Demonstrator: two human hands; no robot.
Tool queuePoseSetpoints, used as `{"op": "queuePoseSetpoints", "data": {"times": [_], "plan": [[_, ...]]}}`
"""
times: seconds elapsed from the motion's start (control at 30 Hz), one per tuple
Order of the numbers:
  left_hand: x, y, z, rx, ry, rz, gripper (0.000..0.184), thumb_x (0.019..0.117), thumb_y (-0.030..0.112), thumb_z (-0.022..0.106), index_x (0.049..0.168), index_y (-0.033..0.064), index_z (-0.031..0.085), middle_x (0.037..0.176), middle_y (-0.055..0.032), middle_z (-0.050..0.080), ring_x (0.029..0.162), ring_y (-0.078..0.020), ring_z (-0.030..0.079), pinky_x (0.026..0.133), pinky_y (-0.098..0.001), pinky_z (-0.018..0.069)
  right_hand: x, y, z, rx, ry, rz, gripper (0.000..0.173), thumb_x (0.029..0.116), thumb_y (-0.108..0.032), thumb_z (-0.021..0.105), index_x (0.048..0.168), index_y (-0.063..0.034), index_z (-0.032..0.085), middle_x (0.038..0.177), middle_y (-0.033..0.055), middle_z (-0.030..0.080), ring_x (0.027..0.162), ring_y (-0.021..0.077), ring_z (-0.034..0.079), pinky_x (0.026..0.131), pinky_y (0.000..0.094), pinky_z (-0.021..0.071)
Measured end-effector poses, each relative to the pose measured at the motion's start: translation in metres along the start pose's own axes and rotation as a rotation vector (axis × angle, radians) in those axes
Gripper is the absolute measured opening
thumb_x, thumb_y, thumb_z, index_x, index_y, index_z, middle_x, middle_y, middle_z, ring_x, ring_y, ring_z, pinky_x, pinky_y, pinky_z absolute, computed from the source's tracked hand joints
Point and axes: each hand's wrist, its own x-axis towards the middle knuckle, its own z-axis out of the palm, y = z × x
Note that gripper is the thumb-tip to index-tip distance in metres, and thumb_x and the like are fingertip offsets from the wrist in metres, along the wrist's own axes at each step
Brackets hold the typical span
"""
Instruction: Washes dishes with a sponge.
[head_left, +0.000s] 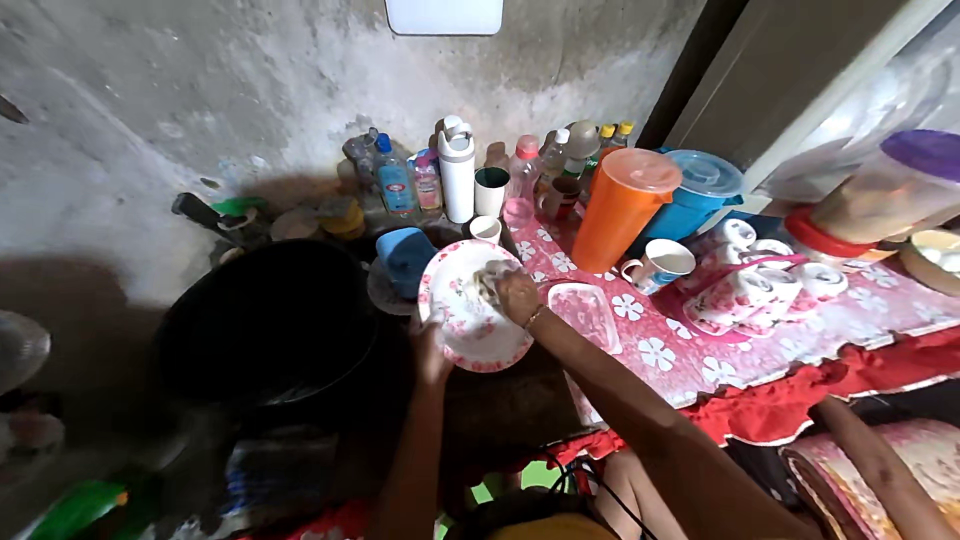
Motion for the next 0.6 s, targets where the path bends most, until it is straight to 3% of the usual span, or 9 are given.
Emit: {"op": "queuePoseSetpoints", "data": {"times": [0.07, 0.17, 0.23, 0.3, 0.37, 0.4, 0.47, 0.53, 0.6], "plan": [[-0.004, -0.007, 0.009, -0.058, -0.05, 0.0, 0.036, 0.1033, -0.002, 0.047, 0.138, -0.0103, 0.045, 0.115, -0.0154, 0.062, 0.095, -0.0087, 0.064, 0.084, -0.0251, 0.0557, 0.008, -0.011, 0.011, 0.168, 0.121, 0.009, 0.04, 0.0999, -0.005, 0.058, 0.138, 0.0078, 0.058, 0.135, 0.0344, 0.058, 0.13, 0.0482, 0.055, 0.111, 0.0552, 0.0428], [-0.001, -0.005, 0.007, -0.05, -0.055, 0.005, 0.034, 0.1034, -0.002, 0.044, 0.136, -0.0106, 0.046, 0.111, -0.0141, 0.062, 0.092, -0.0089, 0.063, 0.083, -0.0256, 0.0554, -0.018, -0.04, 0.013, 0.366, -0.057, -0.089, 0.051, 0.092, -0.001, 0.066, 0.139, 0.0112, 0.053, 0.138, 0.032, 0.057, 0.132, 0.0415, 0.055, 0.115, 0.0492, 0.0412], [0.003, 0.007, -0.003, -0.02, -0.007, 0.0, 0.035, 0.1043, 0.0, 0.043, 0.138, -0.0082, 0.045, 0.112, -0.0145, 0.06, 0.092, -0.0112, 0.064, 0.082, -0.0293, 0.0565, -0.039, -0.039, 0.005, 0.279, -0.24, -0.141, 0.05, 0.0917, -0.001, 0.068, 0.137, 0.0147, 0.053, 0.14, 0.0334, 0.055, 0.134, 0.0436, 0.052, 0.115, 0.0524, 0.0386], [0.002, 0.008, -0.008, -0.016, 0.026, 0.002, 0.036, 0.1046, 0.001, 0.045, 0.14, -0.0066, 0.044, 0.115, -0.0148, 0.061, 0.094, -0.0107, 0.065, 0.083, -0.0291, 0.0573, -0.041, -0.023, -0.004, 0.067, -0.29, -0.13, 0.04, 0.0992, -0.001, 0.057, 0.135, 0.0162, 0.054, 0.142, 0.0358, 0.052, 0.137, 0.0481, 0.048, 0.115, 0.0554, 0.0359], [-0.004, -0.002, -0.004, -0.022, 0.002, 0.009, 0.037, 0.104, -0.001, 0.045, 0.14, -0.0087, 0.044, 0.117, -0.0161, 0.06, 0.095, -0.0098, 0.064, 0.084, -0.0268, 0.0559, -0.025, -0.003, 0.002, 0.02, -0.163, -0.044, 0.038, 0.1043, -0.005, 0.049, 0.137, 0.0142, 0.054, 0.142, 0.0363, 0.053, 0.136, 0.0495, 0.049, 0.115, 0.0558, 0.0371], [-0.007, -0.006, 0.0, -0.04, -0.032, 0.008, 0.04, 0.1037, -0.002, 0.045, 0.143, -0.0095, 0.041, 0.122, -0.0175, 0.059, 0.098, -0.0096, 0.063, 0.087, -0.0257, 0.0542, -0.015, 0.004, 0.008, 0.056, -0.062, 0.007, 0.039, 0.1046, -0.009, 0.05, 0.138, 0.0117, 0.056, 0.139, 0.0355, 0.055, 0.134, 0.0485, 0.052, 0.114, 0.0546, 0.0397], [-0.012, -0.013, 0.011, -0.063, -0.075, 0.001, 0.039, 0.1029, -0.003, 0.046, 0.142, -0.0092, 0.042, 0.118, -0.0141, 0.061, 0.095, -0.0068, 0.064, 0.084, -0.0232, 0.0553, -0.005, 0.002, 0.014, 0.217, 0.037, 0.051, 0.046, 0.1012, -0.013, 0.059, 0.141, 0.0086, 0.054, 0.141, 0.0333, 0.055, 0.134, 0.0449, 0.053, 0.115, 0.0507, 0.0404], [-0.013, -0.015, 0.017, -0.051, -0.093, -0.013, 0.037, 0.1029, -0.002, 0.046, 0.139, -0.0094, 0.044, 0.112, -0.0119, 0.062, 0.091, -0.0056, 0.064, 0.081, -0.0224, 0.0558, -0.019, -0.013, 0.011, 0.418, -0.085, -0.039, 0.05, 0.0982, -0.013, 0.064, 0.141, 0.0095, 0.052, 0.141, 0.0311, 0.055, 0.134, 0.0395, 0.053, 0.116, 0.0481, 0.0388], [-0.01, -0.01, 0.015, -0.027, -0.076, -0.035, 0.037, 0.105, 0.0, 0.043, 0.141, -0.0087, 0.041, 0.112, -0.0127, 0.06, 0.09, -0.0075, 0.062, 0.081, -0.0242, 0.0546, -0.043, -0.025, 0.002, 0.503, -0.27, -0.212, 0.045, 0.1002, -0.02, 0.065, 0.135, 0.0066, 0.058, 0.134, 0.0267, 0.061, 0.126, 0.0343, 0.058, 0.111, 0.0483, 0.0417]]}}
